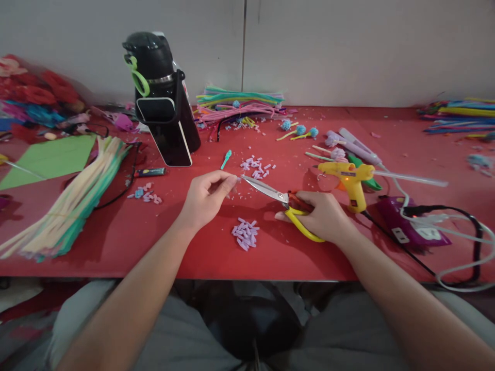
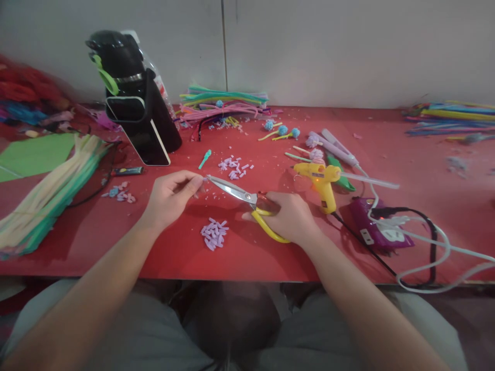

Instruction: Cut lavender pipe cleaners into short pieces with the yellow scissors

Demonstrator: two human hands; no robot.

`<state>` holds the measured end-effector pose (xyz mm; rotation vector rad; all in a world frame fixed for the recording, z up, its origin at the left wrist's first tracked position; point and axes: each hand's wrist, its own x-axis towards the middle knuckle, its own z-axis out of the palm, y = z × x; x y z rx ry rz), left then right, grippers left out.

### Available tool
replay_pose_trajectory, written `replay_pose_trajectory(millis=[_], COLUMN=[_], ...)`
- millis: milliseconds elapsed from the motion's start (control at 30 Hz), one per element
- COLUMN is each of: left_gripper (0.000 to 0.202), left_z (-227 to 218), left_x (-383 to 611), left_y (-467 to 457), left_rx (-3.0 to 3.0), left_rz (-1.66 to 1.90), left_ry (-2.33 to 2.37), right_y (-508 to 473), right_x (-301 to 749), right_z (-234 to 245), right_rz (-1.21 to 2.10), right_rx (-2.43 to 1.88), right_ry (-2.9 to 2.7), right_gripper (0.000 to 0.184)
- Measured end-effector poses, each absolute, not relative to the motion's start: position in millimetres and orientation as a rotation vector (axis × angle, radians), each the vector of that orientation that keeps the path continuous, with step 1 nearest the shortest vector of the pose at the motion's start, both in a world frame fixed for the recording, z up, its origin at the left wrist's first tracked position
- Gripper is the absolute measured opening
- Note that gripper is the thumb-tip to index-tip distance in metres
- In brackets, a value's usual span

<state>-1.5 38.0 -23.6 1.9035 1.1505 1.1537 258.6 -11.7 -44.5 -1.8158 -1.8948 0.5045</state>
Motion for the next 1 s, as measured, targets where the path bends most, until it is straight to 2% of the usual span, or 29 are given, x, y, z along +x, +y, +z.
replay_pose_trajectory(millis=[433,1000], left_gripper=[0.025,0.035], left_z=[-24.1,-24.7], left_x=[-1.3,-0.2], left_y=[37.9,36.1], left_rx=[1.82,1.7], left_rz=[1.135,1.088], left_ry=[1.125,1.074], right_y=[-9.2,-12.5], right_x=[258.8,259.3], right_z=[-47.1,-48.1], right_rz=[0.461,0.504], right_rx=[-1.8,-1.777], right_ry=[-1.878,-1.895], right_gripper=[0.07,0.069])
